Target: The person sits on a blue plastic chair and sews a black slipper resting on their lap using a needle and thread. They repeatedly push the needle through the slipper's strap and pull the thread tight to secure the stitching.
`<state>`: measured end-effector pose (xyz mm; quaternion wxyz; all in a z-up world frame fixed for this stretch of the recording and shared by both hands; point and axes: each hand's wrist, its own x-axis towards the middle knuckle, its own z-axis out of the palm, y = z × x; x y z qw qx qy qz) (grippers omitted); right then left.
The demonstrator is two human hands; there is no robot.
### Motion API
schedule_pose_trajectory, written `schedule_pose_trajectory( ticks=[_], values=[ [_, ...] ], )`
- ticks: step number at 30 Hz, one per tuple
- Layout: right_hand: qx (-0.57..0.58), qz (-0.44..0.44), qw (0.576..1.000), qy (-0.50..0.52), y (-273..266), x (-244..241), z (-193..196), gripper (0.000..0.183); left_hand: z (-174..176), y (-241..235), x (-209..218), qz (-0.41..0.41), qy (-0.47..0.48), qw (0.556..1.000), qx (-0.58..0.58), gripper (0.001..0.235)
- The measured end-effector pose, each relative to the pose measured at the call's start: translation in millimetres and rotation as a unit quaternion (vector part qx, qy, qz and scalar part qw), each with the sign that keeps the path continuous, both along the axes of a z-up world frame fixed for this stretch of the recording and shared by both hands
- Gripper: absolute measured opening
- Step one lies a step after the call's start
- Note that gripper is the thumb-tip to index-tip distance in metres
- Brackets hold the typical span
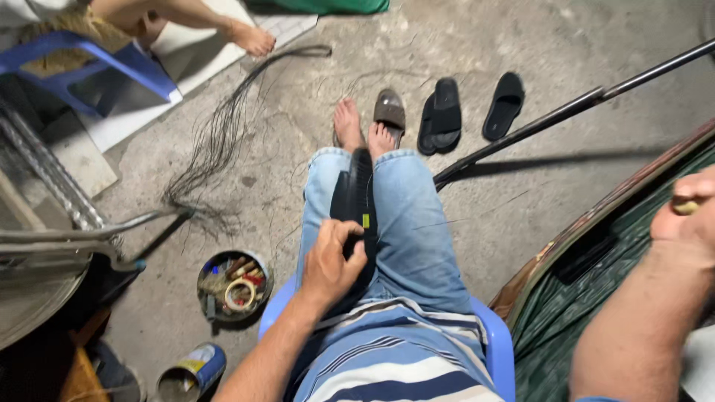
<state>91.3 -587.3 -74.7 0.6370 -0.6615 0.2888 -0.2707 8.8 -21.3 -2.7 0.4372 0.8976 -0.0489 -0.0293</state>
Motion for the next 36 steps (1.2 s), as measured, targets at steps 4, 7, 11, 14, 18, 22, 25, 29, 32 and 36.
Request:
schedule_pose_trajectory(
  ticks=[4, 7, 11, 14, 18, 22, 25, 29, 32, 36],
  values=[
    [-0.163, 0.169, 0.97, -0.06, 190.5, -18.6, 126.4, 0.025, 14.4, -9.4, -10.9, -0.074, -0.112, 0.99, 0.05, 0.038],
    [0.003, 0.273, 0.949, 0.16, 248.3, -5.1, 128.2, 0.021, 39.8, 12.5, 13.3, -0.093, -0.371, 0.922, 0.067, 0.03],
    [0.08, 0.336, 0.912, 0.219, 312.2, -9.4, 126.8, 0.019, 84.0, 31.3, 16.7, -0.121, -0.444, 0.877, 0.136, 0.032],
    [0.177, 0.449, 0.842, 0.241, 330.9, -14.2, 105.0, 0.038, 99.6, 45.5, 22.5, -0.143, -0.469, 0.854, 0.176, 0.026],
    [0.3, 0.476, 0.811, 0.159, 345.1, -23.6, 107.4, 0.029, 97.8, 64.3, 35.4, -0.111, -0.478, 0.844, 0.217, 0.027],
    [0.298, 0.414, 0.858, 0.063, 364.8, -25.7, 108.2, 0.045, 74.6, 56.1, 37.3, 0.123, -0.347, 0.928, 0.062, 0.025],
    [0.193, 0.407, 0.892, 0.02, 369.6, -22.4, 109.3, 0.054, 47.9, 14.2, 16.9, 0.143, -0.076, 0.972, -0.171, 0.025],
    [0.122, 0.429, 0.895, -0.024, 379.9, -28.6, 129.3, 0.066, 27.5, -15.7, 10.8, 0.121, 0.08, 0.919, -0.367, 0.026],
    [0.093, 0.433, 0.895, -0.051, 381.5, -37.0, 125.9, 0.062, 16.7, -20.3, 12.5, 0.125, 0.105, 0.875, -0.455, 0.025],
    [0.111, 0.494, 0.86, -0.057, 372.7, -37.0, 118.5, 0.073, 19.8, -14.6, 18.0, 0.136, 0.085, 0.803, -0.574, 0.036]
  ],
)
